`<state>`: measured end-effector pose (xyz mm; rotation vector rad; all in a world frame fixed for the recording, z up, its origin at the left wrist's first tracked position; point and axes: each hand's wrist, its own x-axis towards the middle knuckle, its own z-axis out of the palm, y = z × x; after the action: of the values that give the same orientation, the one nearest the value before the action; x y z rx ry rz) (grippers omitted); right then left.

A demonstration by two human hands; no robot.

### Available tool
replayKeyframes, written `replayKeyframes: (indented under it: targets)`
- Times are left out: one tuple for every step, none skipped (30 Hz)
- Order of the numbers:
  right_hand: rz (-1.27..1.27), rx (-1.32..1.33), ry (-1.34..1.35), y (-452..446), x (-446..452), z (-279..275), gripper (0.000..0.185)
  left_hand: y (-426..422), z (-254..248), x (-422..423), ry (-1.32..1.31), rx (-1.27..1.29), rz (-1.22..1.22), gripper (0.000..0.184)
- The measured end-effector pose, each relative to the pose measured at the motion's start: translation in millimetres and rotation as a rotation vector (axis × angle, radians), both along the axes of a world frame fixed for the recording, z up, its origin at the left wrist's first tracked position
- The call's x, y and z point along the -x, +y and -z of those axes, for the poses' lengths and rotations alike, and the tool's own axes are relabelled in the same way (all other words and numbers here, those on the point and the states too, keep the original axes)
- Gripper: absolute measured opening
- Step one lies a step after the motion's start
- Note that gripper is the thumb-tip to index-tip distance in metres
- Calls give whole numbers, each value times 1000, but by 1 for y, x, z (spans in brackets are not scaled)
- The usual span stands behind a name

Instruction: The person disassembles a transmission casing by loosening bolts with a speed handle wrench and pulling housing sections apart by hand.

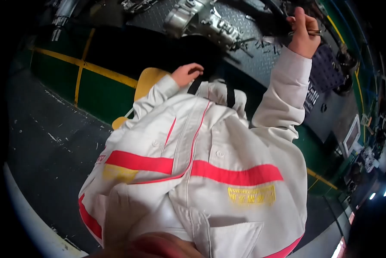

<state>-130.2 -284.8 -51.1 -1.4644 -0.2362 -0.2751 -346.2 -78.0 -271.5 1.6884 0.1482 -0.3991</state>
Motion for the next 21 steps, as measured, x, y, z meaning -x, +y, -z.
replayKeyframes:
  targets:
    - [22, 55, 24, -11, 12, 5, 21, -5, 0, 2, -20, 21, -8, 23]
    - [42, 102, 26, -20, 16, 11, 20, -6, 0, -9, -63, 36, -19, 23]
    - [7, 86, 38, -19, 24, 5, 19, -8, 9, -24, -75, 28, -10, 23]
    - [52, 156, 34, -17, 34, 0, 22, -12, 21, -34, -18, 151, -24, 22]
    - [-46, 41, 15, -17, 34, 2, 24, -18, 32, -39, 56, 277, -35, 21]
    - [-136, -75, -2, -17, 39, 0, 26, -24, 35, -50, 83, 210, -31, 20]
    - [-112, -69, -1, -16, 43, -5, 28, -30, 38, -60, 29, 83, -34, 21]
    - [-88, -71, 7, -26, 51, -10, 28, -36, 40, -70, -37, -44, -38, 21]
    - [-128, -86, -117, -37, 59, -18, 27, -42, 38, -79, -38, -48, -18, 21]
    - [-170, -101, -244, -49, 66, -26, 26, -47, 37, -91, -101, -273, -24, 23]
    - [-180, -129, -309, -66, 75, -36, 25, -53, 34, -102, -162, -496, -35, 26]
    - [-191, -158, -365, -85, 88, -46, 25, -59, 35, -113, -157, -503, -20, 26]
    - [-182, -167, -349, -99, 101, -55, 24, -66, 37, -122, -253, -631, -50, 28]
    - [-172, -175, -338, -114, 113, -62, 24, -75, 35, -130, -357, -756, -78, 31]
    - [-130, -137, -313, -129, 121, -61, 24, -83, 31, -138, -382, -821, -40, 36]
    - [-92, -101, -291, -144, 128, -54, 24, -90, 31, -147, -391, -827, -26, 36]
    - [-14, -117, -233, -157, 135, -45, 22, -98, 32, -154, -403, -930, -4, 37]
    - [8, -130, -193, -172, 136, -33, 21, -105, 34, -159, -410, -1033, 20, 38]
    - [33, -135, -124, -189, 136, -18, 20, -110, 38, -167, -372, -1076, 63, 38]
    - [55, -143, -59, -207, 135, -1, 19, -112, 50, -175, -423, -1082, 74, 32]
    - [199, -108, 73, -220, 136, 15, 19, -114, 48, -180, -365, -1146, 111, 29]
